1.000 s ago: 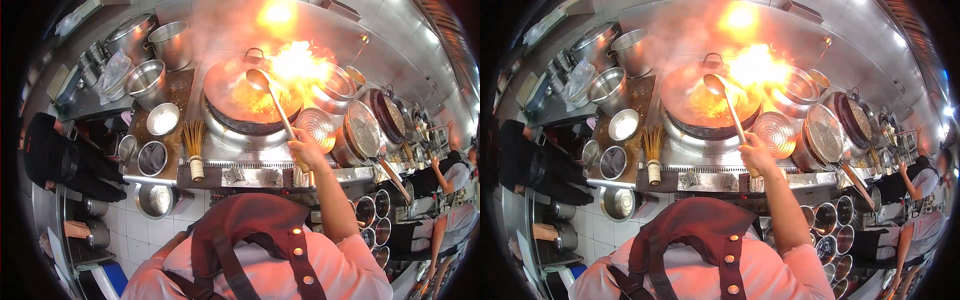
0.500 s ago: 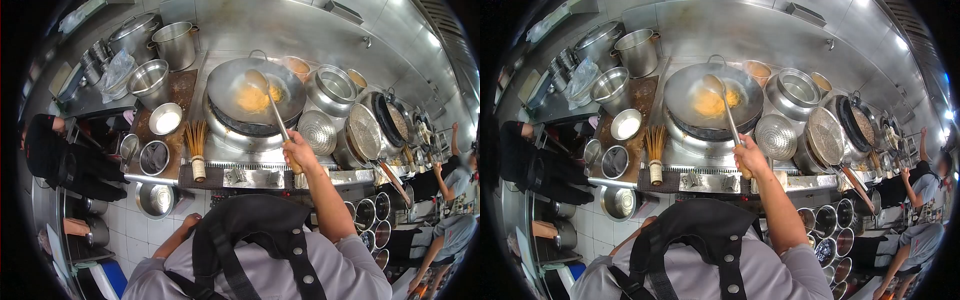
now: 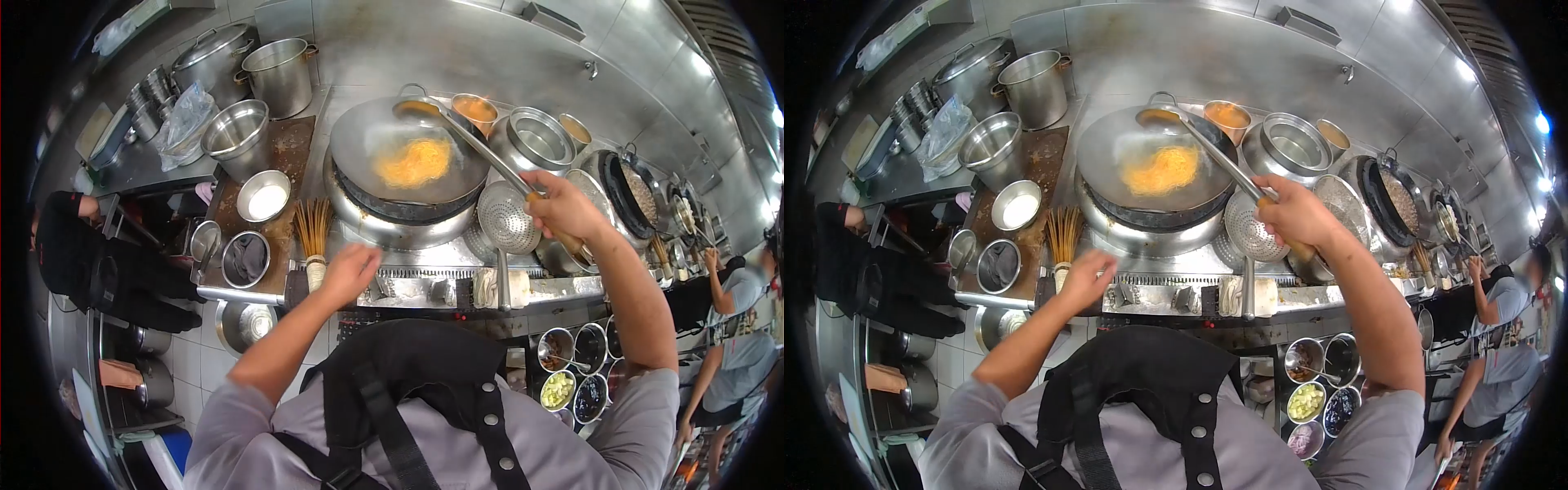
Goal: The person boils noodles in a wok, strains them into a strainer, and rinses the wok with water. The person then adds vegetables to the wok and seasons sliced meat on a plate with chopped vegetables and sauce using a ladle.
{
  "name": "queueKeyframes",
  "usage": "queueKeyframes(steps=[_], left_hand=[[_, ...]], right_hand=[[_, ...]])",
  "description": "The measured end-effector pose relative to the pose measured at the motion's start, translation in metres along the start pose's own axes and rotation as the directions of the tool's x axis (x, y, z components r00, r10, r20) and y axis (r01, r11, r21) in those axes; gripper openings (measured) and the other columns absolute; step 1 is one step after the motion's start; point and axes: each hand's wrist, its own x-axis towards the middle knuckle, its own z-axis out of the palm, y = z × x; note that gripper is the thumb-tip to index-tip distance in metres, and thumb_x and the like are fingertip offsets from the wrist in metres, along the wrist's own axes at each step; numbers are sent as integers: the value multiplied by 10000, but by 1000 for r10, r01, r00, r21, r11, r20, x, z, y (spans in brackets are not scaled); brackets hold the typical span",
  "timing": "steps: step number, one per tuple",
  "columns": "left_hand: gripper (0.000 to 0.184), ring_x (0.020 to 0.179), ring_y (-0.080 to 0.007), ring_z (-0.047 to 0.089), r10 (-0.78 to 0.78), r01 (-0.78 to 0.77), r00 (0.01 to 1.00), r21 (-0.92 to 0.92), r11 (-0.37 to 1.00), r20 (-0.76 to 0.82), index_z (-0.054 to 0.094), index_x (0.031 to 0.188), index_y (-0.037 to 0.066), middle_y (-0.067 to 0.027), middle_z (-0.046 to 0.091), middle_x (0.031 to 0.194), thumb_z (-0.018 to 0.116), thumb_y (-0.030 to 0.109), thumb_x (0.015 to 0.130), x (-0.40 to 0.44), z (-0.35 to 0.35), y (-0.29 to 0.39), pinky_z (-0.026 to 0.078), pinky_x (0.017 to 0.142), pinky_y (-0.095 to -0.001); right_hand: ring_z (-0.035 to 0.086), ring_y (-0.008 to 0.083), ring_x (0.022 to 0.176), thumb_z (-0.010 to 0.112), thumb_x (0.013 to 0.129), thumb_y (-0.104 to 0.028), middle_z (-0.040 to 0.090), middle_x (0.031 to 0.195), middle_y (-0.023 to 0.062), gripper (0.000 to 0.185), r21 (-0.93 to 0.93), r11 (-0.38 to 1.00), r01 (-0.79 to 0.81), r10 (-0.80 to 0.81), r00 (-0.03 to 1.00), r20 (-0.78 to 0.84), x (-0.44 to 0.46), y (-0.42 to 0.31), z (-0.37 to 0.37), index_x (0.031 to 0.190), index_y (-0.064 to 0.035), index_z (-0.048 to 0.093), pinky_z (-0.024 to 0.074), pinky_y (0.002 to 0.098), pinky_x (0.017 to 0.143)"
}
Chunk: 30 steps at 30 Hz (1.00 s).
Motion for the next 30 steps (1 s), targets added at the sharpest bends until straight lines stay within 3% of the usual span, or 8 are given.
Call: queueKeyframes(steps=[4,7,10,15,22,26,28,30], left_hand=[[212,1042,-314,569,368,-317,881,207,925,-296,670,1106,88,-84,640,1036,649,162,909,104,29,35,457,880,-439],[180,970,-291,575,172,-137,982,327,935,-83,685,1058,111,-61,629,970,645,217,918,119,57,21,437,853,-435],[161,905,-272,570,195,-158,977,312,937,-91,687,1007,127,-45,608,903,638,256,923,121,60,15,420,831,-416],[136,868,-268,577,231,-190,967,305,933,-104,689,958,127,-44,604,854,635,247,924,124,60,12,426,806,-424],[142,852,-271,583,205,-171,975,304,937,-84,687,931,124,-47,610,846,624,251,930,125,57,14,431,793,-426],[146,852,-272,585,208,-174,975,318,932,-75,685,934,127,-47,611,845,621,258,934,125,59,12,433,793,-427],[143,854,-274,584,226,-188,970,307,933,-93,681,941,132,-47,612,854,619,261,937,125,59,11,435,792,-431],[143,861,-276,585,220,-183,971,310,933,-90,680,946,133,-48,613,856,619,263,938,125,58,13,436,795,-431]], right_hand=[[549,114,544,636,913,-65,584,719,31,567,171,985,31,-17,997,-81,12,15,37,1445,-22,445,482,271,483],[543,129,521,623,911,-47,583,703,44,593,300,954,16,14,995,-98,15,51,84,1466,-22,413,478,289,473],[539,149,508,611,921,-51,581,697,53,582,455,889,-53,97,993,-74,-2,78,126,1461,-38,395,465,304,454],[528,143,494,609,943,-100,570,719,48,502,850,501,-162,67,987,149,30,99,139,1410,-112,427,432,292,426],[530,140,502,606,938,-83,571,716,48,525,748,663,-41,107,993,-40,51,86,178,1415,-127,391,427,291,424],[534,140,513,605,939,-83,565,708,50,516,962,191,-197,-3,980,201,53,106,150,1402,-150,388,426,295,433],[534,140,517,600,942,-83,560,708,48,525,954,227,-197,1,979,202,70,106,151,1412,-146,376,432,298,431],[531,141,513,595,944,-80,559,712,47,518,780,625,-40,89,996,-21,89,98,173,1412,-140,381,439,303,430]])
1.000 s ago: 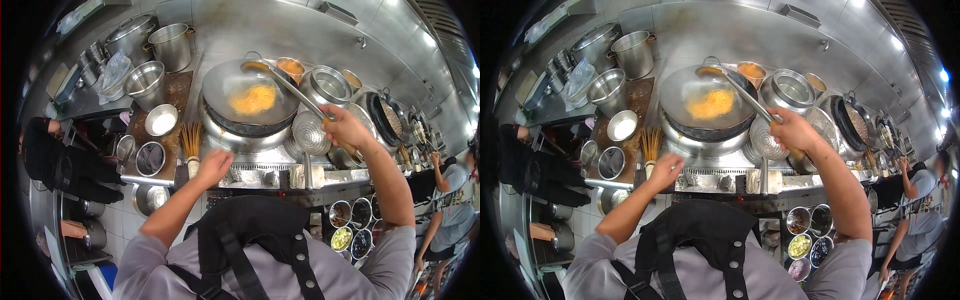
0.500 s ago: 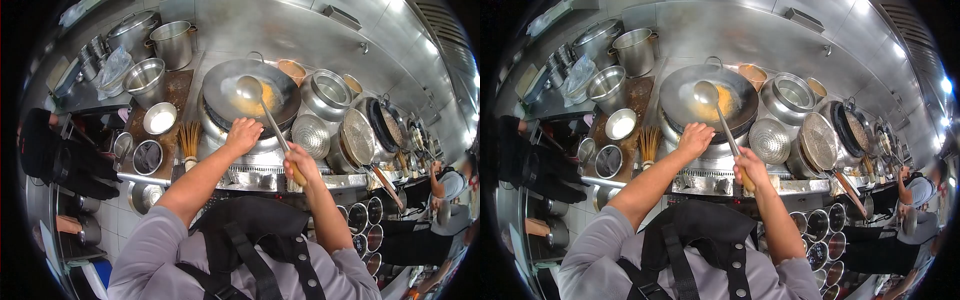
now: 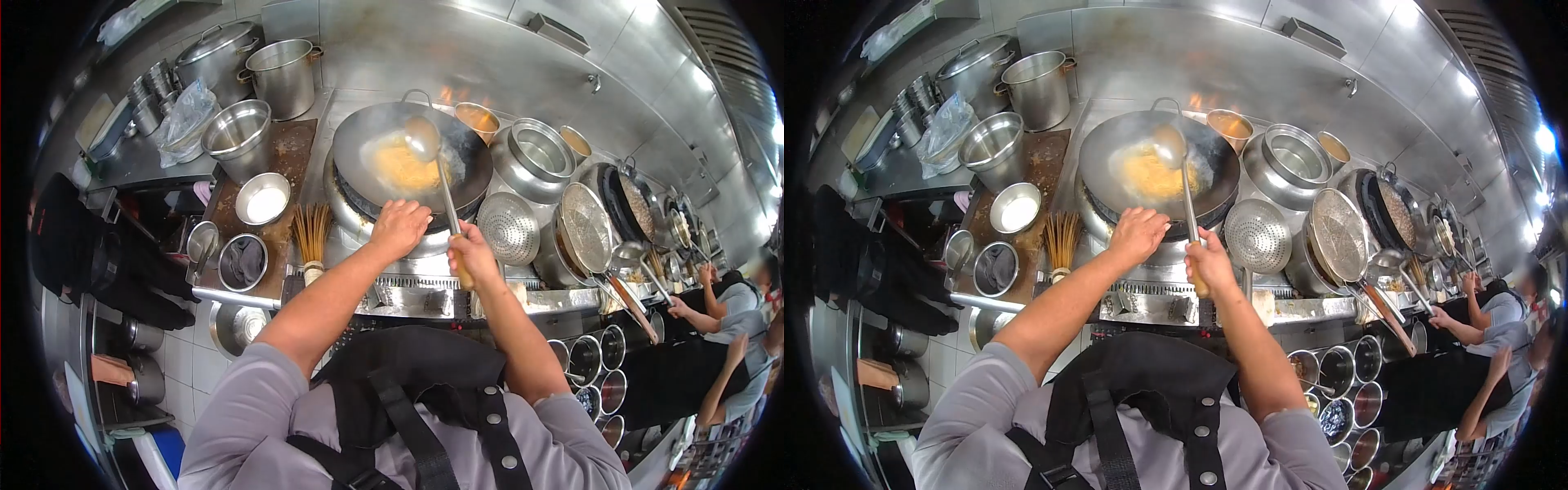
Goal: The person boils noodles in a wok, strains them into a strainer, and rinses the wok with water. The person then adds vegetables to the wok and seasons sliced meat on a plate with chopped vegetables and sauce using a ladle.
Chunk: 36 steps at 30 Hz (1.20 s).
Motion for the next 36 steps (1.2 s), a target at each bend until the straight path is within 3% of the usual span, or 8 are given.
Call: queueKeyframes(steps=[8,10,22,25,27,31,34,36], left_hand=[[153,880,-282,590,2,-2,1000,19,1000,24,682,951,128,-55,615,860,612,264,942,-1,3,-1,437,804,-435],[146,877,-284,590,2,-2,1000,-1,1000,1,681,955,130,-59,615,863,611,257,942,-1,0,-2,438,802,-437],[102,858,-281,588,1,-1,1000,3,1000,-12,660,924,131,-48,605,827,644,230,906,0,1,-2,433,785,-435],[189,967,-303,591,-78,81,989,-19,997,128,675,1070,122,-85,627,977,653,210,904,-2,-1,-1,445,870,-450],[281,1041,-327,574,-24,24,1000,6,1000,1,651,1167,114,-117,604,1088,663,191,897,-9,-6,3,433,932,-456],[533,1223,-400,494,3,0,987,19,1000,-160,549,1386,99,-196,481,1355,692,140,875,-63,-39,23,388,1061,-475],[403,1045,-349,596,-77,102,993,-350,931,85,614,1278,48,-177,600,1170,703,126,892,-137,-64,18,493,887,-412],[332,890,-327,634,-203,313,936,-415,854,288,639,1209,18,-161,647,1015,698,120,898,-199,-74,6,520,778,-381]], right_hand=[[529,143,511,622,929,-80,576,727,65,374,357,923,-139,85,983,164,-34,-27,-12,1265,-119,462,401,278,415],[544,148,518,622,919,-57,580,735,67,432,-264,955,137,-160,985,-66,-30,-24,10,1317,-97,457,429,286,430],[461,144,475,571,962,-116,553,714,71,363,311,926,-214,144,962,233,-27,-33,0,1299,-178,449,351,278,402],[488,146,494,593,943,-103,553,717,71,394,256,952,-168,111,969,221,-3,-24,5,1308,-153,451,382,294,408],[522,150,513,616,926,-87,554,716,71,451,-239,968,71,-79,997,-25,-1,-9,21,1340,-139,444,418,316,419],[536,147,505,609,922,-65,559,703,58,521,-56,998,-30,30,999,-12,-61,-18,-1,1404,-75,412,448,315,430],[545,144,508,609,909,-60,568,715,63,553,-35,997,-65,67,996,63,-68,-27,-32,1429,-41,419,466,304,438],[561,142,533,620,894,-58,575,731,69,584,-515,846,136,-179,983,-35,-61,-21,-23,1445,-33,430,480,301,443]])
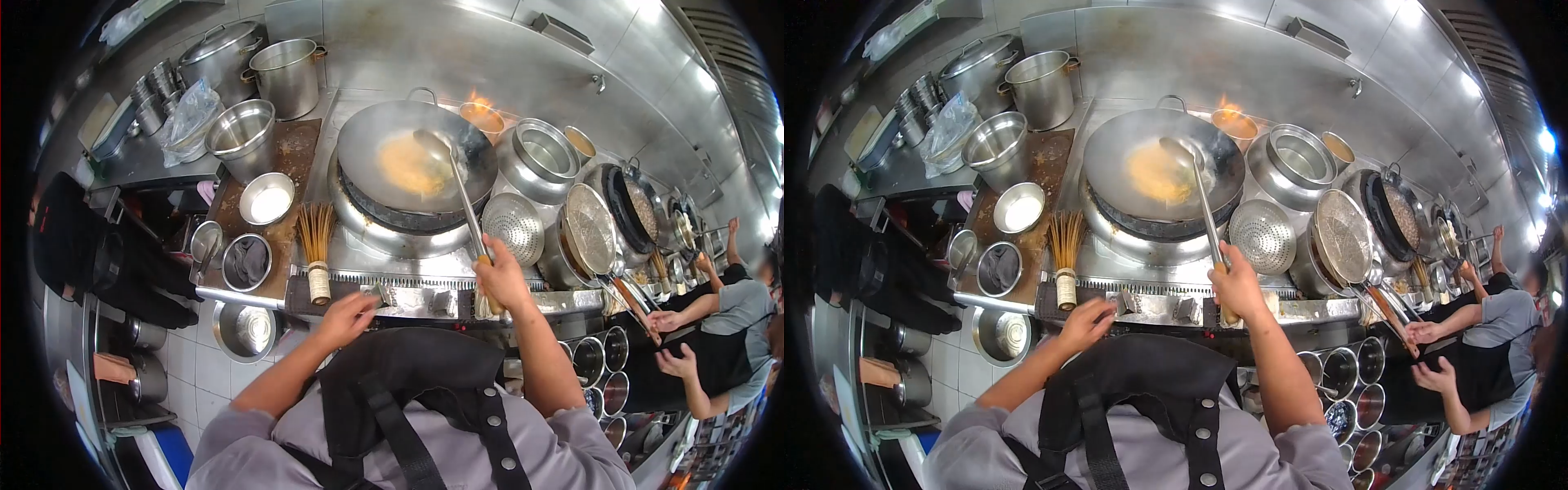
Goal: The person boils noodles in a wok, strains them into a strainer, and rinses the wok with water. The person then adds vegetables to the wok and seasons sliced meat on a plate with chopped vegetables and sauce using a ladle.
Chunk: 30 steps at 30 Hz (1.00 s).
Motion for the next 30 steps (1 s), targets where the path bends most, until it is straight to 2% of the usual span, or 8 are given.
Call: queueKeyframes(steps=[5,9,11,15,18,23,25,30], left_hand=[[278,914,-379,660,-619,597,777,181,781,111,668,1155,20,-194,684,1002,635,185,934,-154,22,-83,528,829,-409],[331,1089,-395,654,-443,555,798,-212,805,408,686,1127,46,-215,711,1083,650,299,915,-306,49,-181,529,924,-422],[398,1073,-365,677,-769,489,378,594,639,516,683,1148,49,-211,721,1079,681,348,885,-313,34,-158,543,904,-415],[550,1001,-348,701,-963,933,247,243,266,104,690,1141,39,-203,727,1058,761,448,780,-370,27,-165,554,877,-410],[496,987,-363,692,-988,967,22,247,60,154,708,1090,38,-193,730,990,762,426,786,-337,17,-147,554,863,-398],[386,824,-335,714,-536,521,832,131,844,145,694,1080,24,-158,721,843,712,323,836,-316,33,-210,560,797,-402],[359,786,-320,716,-785,771,610,153,619,105,693,1063,18,-152,723,847,696,307,851,-259,32,-172,560,790,-401],[352,810,-312,716,-786,789,614,-22,614,70,693,1052,19,-156,724,888,698,306,850,-230,44,-160,561,776,-393]], right_hand=[[559,136,566,624,897,-64,570,734,51,566,125,990,68,-64,997,-36,47,-10,34,1431,-19,442,489,313,455],[517,128,503,592,935,-59,543,699,36,517,493,851,-178,68,970,233,39,-3,21,1430,-76,442,444,292,428],[500,125,479,572,951,-56,534,687,31,509,547,775,-318,129,926,355,17,3,-12,1437,-92,426,418,276,411],[498,122,466,570,958,-71,541,688,32,498,280,933,-225,158,957,241,8,-3,-31,1435,-109,431,404,263,399],[528,123,536,635,922,-67,539,708,22,514,241,962,-129,105,988,110,32,-9,2,1399,-98,444,435,265,431],[498,138,493,595,949,-82,535,694,36,491,523,798,-301,137,934,330,33,-7,16,1414,-124,443,410,273,431],[499,139,491,598,947,-83,537,693,37,492,491,812,-315,149,926,348,10,-6,-14,1413,-122,443,408,275,431],[522,133,517,625,929,-104,559,716,34,558,234,939,-253,193,948,254,9,0,-39,1446,-107,412,435,277,440]])
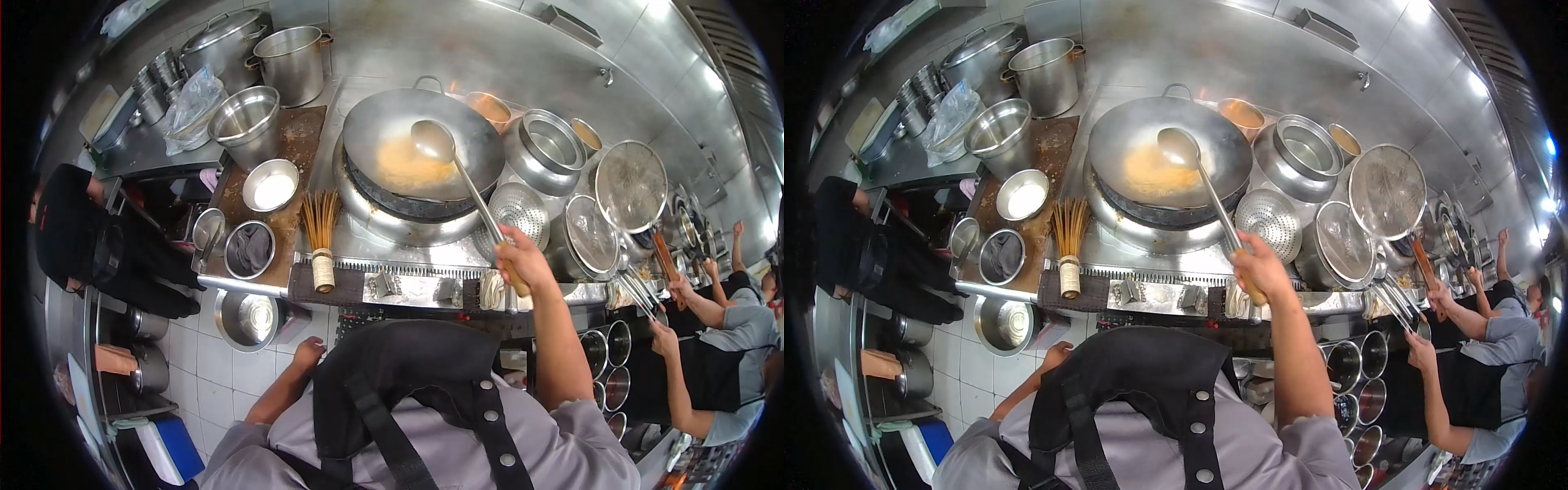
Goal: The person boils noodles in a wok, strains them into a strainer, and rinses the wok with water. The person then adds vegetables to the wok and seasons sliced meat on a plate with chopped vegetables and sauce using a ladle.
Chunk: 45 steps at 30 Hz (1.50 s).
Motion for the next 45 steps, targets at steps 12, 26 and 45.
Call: queueKeyframes(steps=[12,26,45], left_hand=[[272,849,-308,708,-237,274,953,-206,939,190,717,1014,26,-182,721,996,709,250,859,-27,-5,-104,560,768,-363],[453,1033,-357,674,-103,89,994,278,956,35,686,1143,76,-195,713,1073,732,393,823,-4,-2,-25,534,896,-429],[994,1283,-536,453,-107,319,759,224,921,-642,286,1538,206,-362,436,1380,827,414,730,136,-226,147,403,1076,-549]], right_hand=[[493,121,475,569,964,-85,551,686,31,475,126,992,-18,13,999,40,-19,1,-11,1422,-135,451,400,267,419],[502,123,491,608,934,-84,565,725,31,498,262,965,-23,9,999,52,-10,10,0,1414,-103,476,399,246,405],[508,116,499,615,918,-71,549,672,22,564,-123,990,69,-82,991,-107,1,-9,11,1455,-98,444,417,260,447]])
